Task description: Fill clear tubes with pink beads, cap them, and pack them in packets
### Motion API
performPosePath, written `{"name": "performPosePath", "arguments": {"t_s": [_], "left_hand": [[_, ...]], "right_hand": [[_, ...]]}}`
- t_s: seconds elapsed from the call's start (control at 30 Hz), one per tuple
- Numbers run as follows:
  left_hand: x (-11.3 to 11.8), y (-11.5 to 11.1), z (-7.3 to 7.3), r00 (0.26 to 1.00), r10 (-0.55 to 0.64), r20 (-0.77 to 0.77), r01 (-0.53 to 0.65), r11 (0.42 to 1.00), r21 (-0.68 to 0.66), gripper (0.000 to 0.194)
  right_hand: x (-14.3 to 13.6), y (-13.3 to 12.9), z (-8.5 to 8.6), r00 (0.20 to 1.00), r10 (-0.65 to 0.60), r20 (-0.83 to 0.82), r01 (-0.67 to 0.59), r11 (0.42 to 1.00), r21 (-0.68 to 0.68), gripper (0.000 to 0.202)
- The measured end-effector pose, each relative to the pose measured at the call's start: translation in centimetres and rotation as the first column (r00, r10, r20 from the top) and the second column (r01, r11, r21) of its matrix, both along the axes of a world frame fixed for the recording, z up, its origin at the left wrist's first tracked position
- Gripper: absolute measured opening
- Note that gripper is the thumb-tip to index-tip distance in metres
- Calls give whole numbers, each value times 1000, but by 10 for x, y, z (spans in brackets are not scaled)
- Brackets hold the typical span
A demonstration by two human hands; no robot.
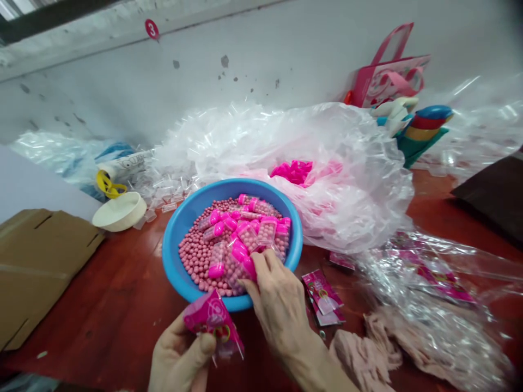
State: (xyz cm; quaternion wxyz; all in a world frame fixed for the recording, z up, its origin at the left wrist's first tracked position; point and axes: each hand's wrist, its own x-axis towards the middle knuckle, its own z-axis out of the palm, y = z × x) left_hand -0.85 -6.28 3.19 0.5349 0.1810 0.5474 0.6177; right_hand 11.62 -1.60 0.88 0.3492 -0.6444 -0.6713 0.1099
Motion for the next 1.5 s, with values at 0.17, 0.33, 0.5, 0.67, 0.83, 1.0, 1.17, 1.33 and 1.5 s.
{"name": "performPosePath", "arguments": {"t_s": [0.17, 0.33, 0.5, 0.67, 0.83, 1.0, 1.17, 1.33, 1.5], "left_hand": [[-3, 21, 5, 996, 44, 75, -46, 999, 27, 38], [0, 34, 2, 979, 67, 191, -83, 994, 76, 30], [12, 39, 6, 959, 127, 255, -154, 984, 87, 13], [26, 40, 4, 949, 118, 294, -154, 983, 101, 12], [37, 35, -3, 942, 55, 332, -82, 994, 68, 13], [43, 33, -5, 950, 38, 310, -64, 995, 73, 23], [44, 33, -8, 968, 71, 239, -100, 989, 112, 25], [43, 31, -12, 975, 69, 210, -89, 992, 85, 26], [43, 29, -11, 980, 33, 197, -47, 997, 66, 24]], "right_hand": [[12, -7, 0, 970, -54, -238, 51, 999, -18, 23], [22, -22, 5, 447, -196, -873, -37, 971, -236, 35], [22, -38, 12, 118, -326, -938, -65, 940, -335, 40], [13, -46, 15, 33, -344, -939, -16, 939, -344, 41], [5, -46, 13, 54, -326, -944, 93, 943, -320, 37], [5, -47, 7, 66, -317, -946, 126, 943, -307, 34], [12, -54, -12, 344, -275, -898, 195, 956, -218, 26], [19, -55, -14, 495, -136, -858, 216, 976, -30, 18], [15, -48, 3, 491, -151, -858, 231, 972, -39, 13]]}}
